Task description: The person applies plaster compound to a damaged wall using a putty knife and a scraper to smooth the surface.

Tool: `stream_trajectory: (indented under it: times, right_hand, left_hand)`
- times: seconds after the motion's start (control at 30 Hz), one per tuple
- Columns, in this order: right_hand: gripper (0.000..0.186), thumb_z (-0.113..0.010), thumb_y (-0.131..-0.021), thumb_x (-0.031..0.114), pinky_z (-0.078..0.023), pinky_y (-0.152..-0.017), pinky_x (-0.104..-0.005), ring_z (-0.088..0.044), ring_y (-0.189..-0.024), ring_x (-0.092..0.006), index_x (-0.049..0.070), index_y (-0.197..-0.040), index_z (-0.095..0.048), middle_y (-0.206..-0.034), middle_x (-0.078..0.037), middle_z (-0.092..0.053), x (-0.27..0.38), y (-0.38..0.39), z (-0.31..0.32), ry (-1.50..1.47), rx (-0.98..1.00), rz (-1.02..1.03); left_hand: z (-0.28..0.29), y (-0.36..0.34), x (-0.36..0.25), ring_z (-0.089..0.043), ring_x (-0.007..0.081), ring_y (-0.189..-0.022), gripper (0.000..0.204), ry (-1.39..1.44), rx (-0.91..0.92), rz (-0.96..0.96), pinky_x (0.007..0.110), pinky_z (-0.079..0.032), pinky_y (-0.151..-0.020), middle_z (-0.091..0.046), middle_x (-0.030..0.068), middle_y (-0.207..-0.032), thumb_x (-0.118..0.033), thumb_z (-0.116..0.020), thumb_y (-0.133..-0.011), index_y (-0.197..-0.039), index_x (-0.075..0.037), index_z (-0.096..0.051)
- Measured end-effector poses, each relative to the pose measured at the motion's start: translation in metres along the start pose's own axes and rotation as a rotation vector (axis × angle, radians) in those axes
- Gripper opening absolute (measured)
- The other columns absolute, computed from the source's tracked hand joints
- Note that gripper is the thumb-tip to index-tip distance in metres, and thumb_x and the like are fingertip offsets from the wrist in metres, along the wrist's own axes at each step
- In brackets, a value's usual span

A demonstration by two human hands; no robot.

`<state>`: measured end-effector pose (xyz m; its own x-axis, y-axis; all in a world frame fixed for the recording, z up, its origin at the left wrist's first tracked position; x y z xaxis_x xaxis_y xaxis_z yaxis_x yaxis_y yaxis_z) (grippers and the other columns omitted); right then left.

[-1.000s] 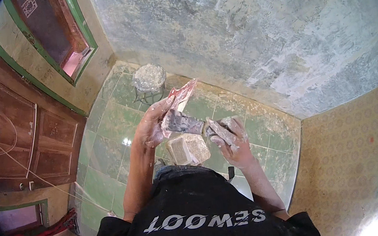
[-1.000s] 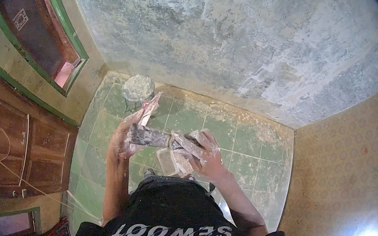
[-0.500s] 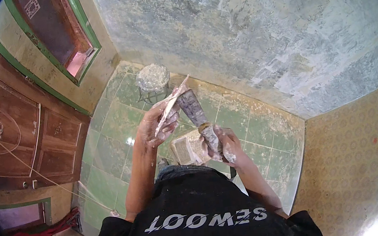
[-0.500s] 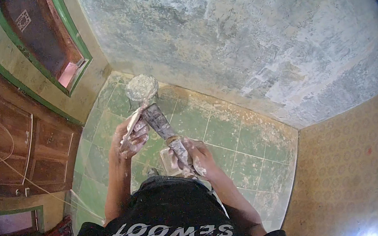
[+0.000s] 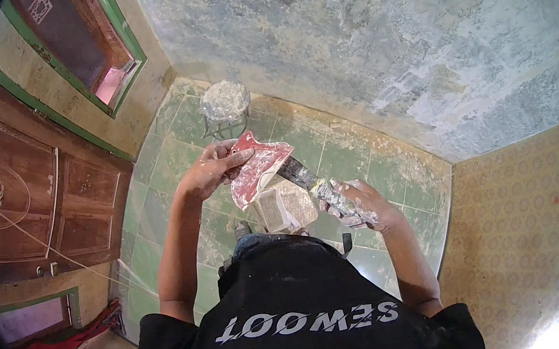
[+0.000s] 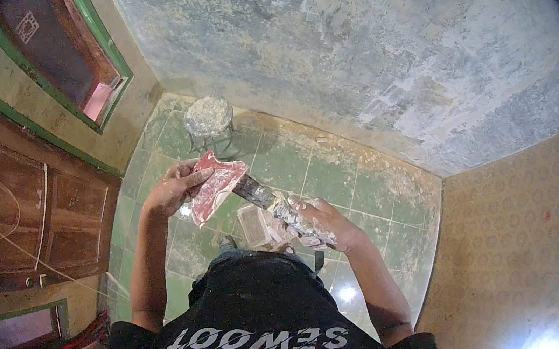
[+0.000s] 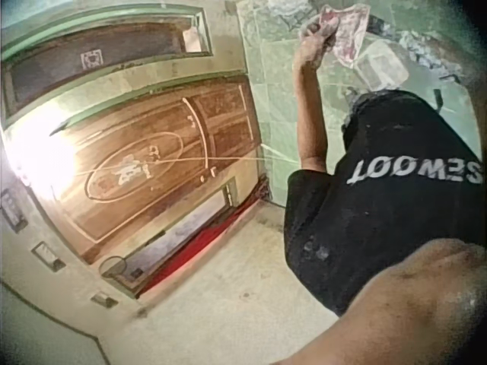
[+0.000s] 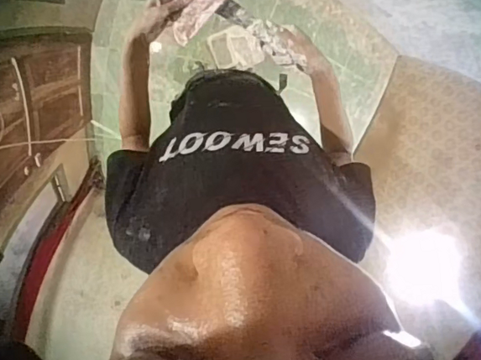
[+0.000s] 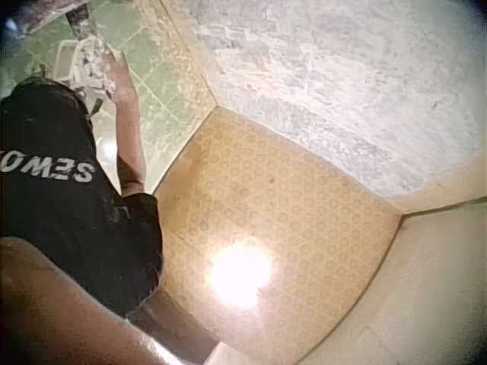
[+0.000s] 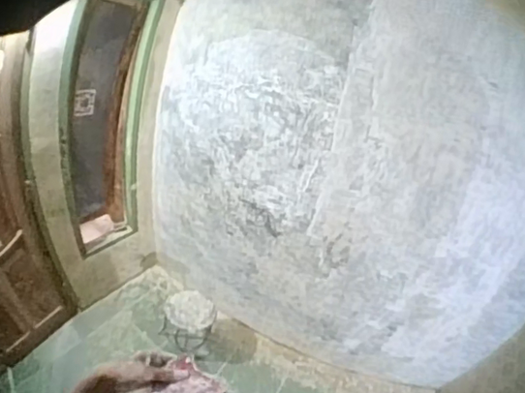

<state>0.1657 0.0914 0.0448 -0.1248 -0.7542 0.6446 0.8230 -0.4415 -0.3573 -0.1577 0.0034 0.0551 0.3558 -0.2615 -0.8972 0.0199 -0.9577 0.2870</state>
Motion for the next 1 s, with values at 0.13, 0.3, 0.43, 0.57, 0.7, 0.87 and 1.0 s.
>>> stream_trajectory:
  times: [0.13,0.3,0.43,0.57,0.7,0.87,1.0]
  right_hand:
    - [0.033,-0.052,-0.098,0.028,-0.04,-0.042,-0.0192,-0.056,-0.057,-0.0058,0.0,-0.112,-0.062,-0.085,-0.006,-0.066,0.001,0.005,0.003,-0.842,0.125,-0.887]
    - [0.036,-0.052,-0.098,0.03,-0.039,-0.042,-0.0179,-0.056,-0.056,-0.0065,-0.002,-0.114,-0.06,-0.085,-0.007,-0.066,0.004,0.007,0.006,-0.901,0.008,-0.943]
    - [0.038,-0.058,-0.095,0.031,-0.045,-0.053,-0.0225,-0.06,-0.072,-0.0103,-0.001,-0.117,-0.059,-0.09,-0.005,-0.061,0.015,-0.006,0.019,-1.022,-0.017,-0.989]
    - [0.032,-0.048,-0.1,0.03,-0.04,-0.047,-0.0223,-0.052,-0.054,-0.0091,0.001,-0.106,-0.058,-0.074,-0.007,-0.06,0.027,-0.018,0.023,-1.283,0.001,-0.864]
    - [0.034,-0.048,-0.1,0.032,-0.042,-0.052,-0.0243,-0.052,-0.058,-0.0091,0.001,-0.109,-0.057,-0.076,-0.008,-0.059,0.04,-0.024,0.003,-0.781,-0.181,-0.833]
    - [0.03,-0.057,-0.096,0.02,-0.047,-0.071,-0.0267,-0.057,-0.081,-0.0115,0.0,-0.118,-0.056,-0.096,-0.005,-0.063,0.046,-0.025,-0.01,-0.725,-0.376,-0.5]
    - [0.029,-0.063,-0.091,0.017,-0.049,-0.076,-0.0298,-0.061,-0.085,-0.0172,0.0,-0.114,-0.059,-0.097,-0.008,-0.064,0.055,-0.033,-0.009,-0.454,-0.396,-0.47]
  left_hand:
    - [0.009,-0.008,0.008,-0.052,0.0016,-0.065,0.033,-0.042,-0.028,0.032,0.02,-0.041,-0.056,-0.063,-0.0045,-0.084,-0.02,-0.067,-0.091,-0.117,-0.001,-0.061]
    - [0.02,-0.016,0.024,-0.054,0.0019,-0.068,0.03,-0.168,-0.045,0.015,0.019,-0.042,-0.058,-0.065,-0.0037,-0.086,-0.019,-0.066,-0.092,-0.115,-0.001,-0.062]
    - [0.021,-0.014,0.036,-0.06,0.0043,-0.073,0.029,0.082,-0.05,0.001,0.021,-0.049,-0.064,-0.067,0.0003,-0.093,-0.016,-0.063,-0.093,-0.116,0.001,-0.06]
    - [0.014,-0.011,0.038,-0.065,0.0077,-0.078,0.033,0.314,-0.011,-0.011,0.023,-0.054,-0.069,-0.068,0.0057,-0.099,-0.014,-0.061,-0.093,-0.119,0.006,-0.057]
    - [0.0,-0.006,0.038,-0.066,0.0095,-0.08,0.035,0.433,0.07,-0.054,0.023,-0.055,-0.07,-0.068,0.0079,-0.101,-0.013,-0.062,-0.092,-0.121,0.007,-0.056]
    - [-0.016,0.0,0.035,-0.067,0.0121,-0.087,0.038,0.62,0.158,-0.101,0.023,-0.055,-0.076,-0.067,0.0113,-0.107,-0.012,-0.061,-0.092,-0.123,0.008,-0.054]
    - [-0.014,-0.003,0.039,-0.066,0.0122,-0.09,0.039,0.619,0.203,-0.082,0.022,-0.054,-0.078,-0.066,0.0116,-0.111,-0.012,-0.061,-0.092,-0.124,0.008,-0.053]
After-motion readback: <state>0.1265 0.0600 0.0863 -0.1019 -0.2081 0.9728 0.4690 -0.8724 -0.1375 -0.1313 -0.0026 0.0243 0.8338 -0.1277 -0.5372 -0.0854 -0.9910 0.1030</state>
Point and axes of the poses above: each hand's wrist, its own y-axis away from the middle knuckle, its own z-axis out of the back of the hand, x = y × z, the point moved 1 cm from there along -y, towards the middle knuckle
